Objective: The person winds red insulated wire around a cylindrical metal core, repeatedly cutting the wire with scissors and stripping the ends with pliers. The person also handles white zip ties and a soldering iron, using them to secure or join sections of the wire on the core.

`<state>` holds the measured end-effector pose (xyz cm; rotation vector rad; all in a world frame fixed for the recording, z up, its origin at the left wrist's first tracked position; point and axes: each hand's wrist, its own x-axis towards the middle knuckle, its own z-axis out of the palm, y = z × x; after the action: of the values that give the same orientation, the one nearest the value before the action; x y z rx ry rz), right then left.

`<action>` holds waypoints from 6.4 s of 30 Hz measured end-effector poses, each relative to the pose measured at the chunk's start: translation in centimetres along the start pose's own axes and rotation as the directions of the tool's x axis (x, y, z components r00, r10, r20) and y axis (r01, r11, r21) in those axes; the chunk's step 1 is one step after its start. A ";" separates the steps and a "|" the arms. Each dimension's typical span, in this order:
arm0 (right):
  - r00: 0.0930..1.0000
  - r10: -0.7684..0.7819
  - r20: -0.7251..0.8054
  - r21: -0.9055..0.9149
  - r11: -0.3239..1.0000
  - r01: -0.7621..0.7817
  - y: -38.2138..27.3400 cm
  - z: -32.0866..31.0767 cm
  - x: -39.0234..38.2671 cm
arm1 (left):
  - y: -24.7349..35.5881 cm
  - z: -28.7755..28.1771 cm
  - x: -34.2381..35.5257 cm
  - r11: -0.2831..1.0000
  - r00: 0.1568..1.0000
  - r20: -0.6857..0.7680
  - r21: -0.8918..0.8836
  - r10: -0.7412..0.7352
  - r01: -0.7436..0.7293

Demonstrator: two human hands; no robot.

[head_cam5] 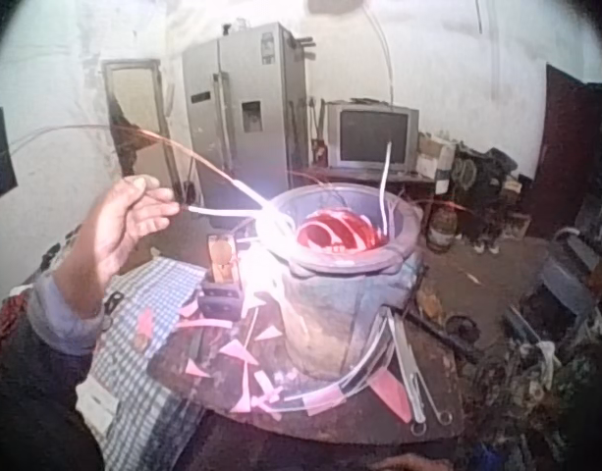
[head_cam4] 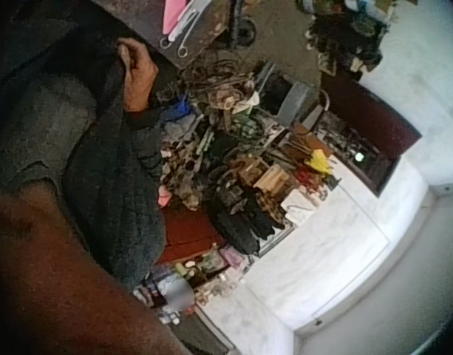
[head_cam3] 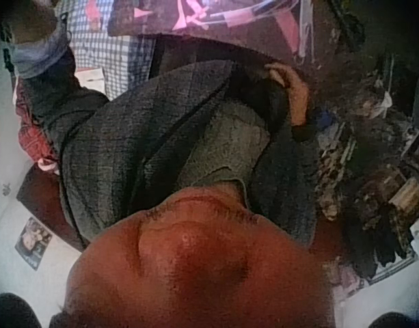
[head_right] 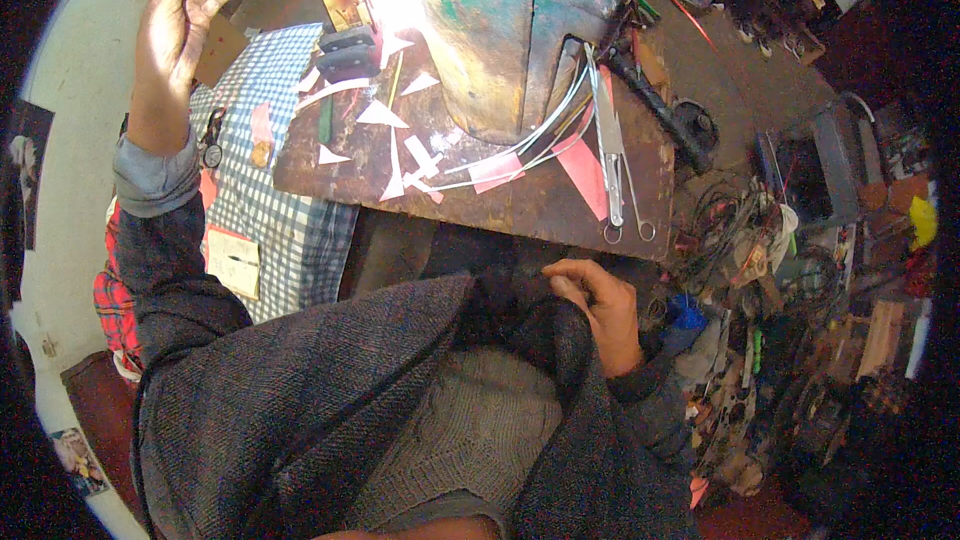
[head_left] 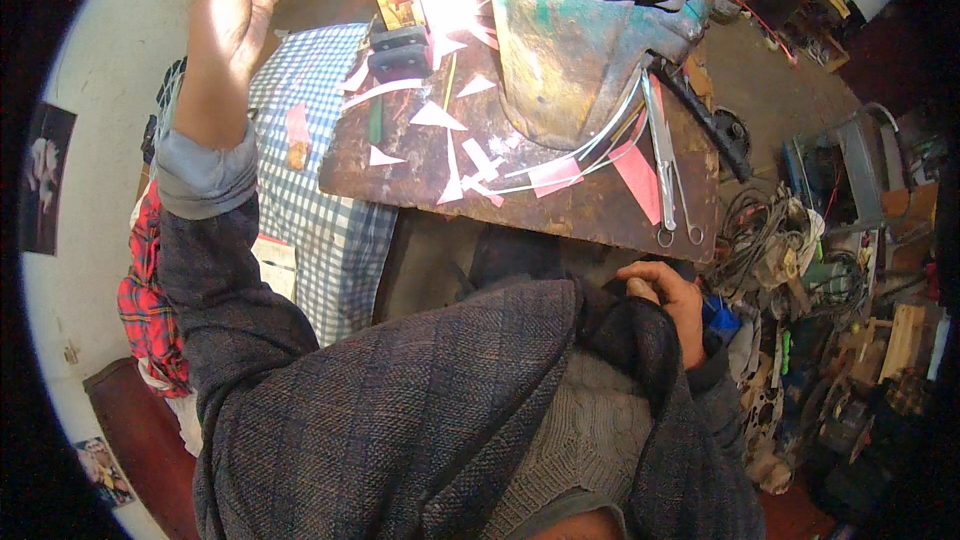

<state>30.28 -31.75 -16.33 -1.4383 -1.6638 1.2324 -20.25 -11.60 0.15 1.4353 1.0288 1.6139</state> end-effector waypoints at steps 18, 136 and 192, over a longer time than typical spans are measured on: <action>0.996 -0.085 0.029 0.126 0.989 0.081 -0.1 0.8 0.8 | 0.6 4.3 -2.3 1.000 0.984 0.180 0.007 -0.009 0.008; 0.956 -0.224 -0.191 -0.604 0.795 0.066 11.0 -16.7 22.5 | 4.0 6.9 -10.0 0.966 0.996 0.064 0.252 -0.069 0.051; 0.990 -0.104 -0.094 -0.944 0.325 -0.055 10.7 -19.4 52.7 | 3.6 12.6 -14.0 0.901 0.955 0.033 0.342 -0.294 0.266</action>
<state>40.00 23.92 -25.17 -2.0350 -2.4375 -0.0935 -6.28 -24.65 -1.56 1.4751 1.4397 1.2008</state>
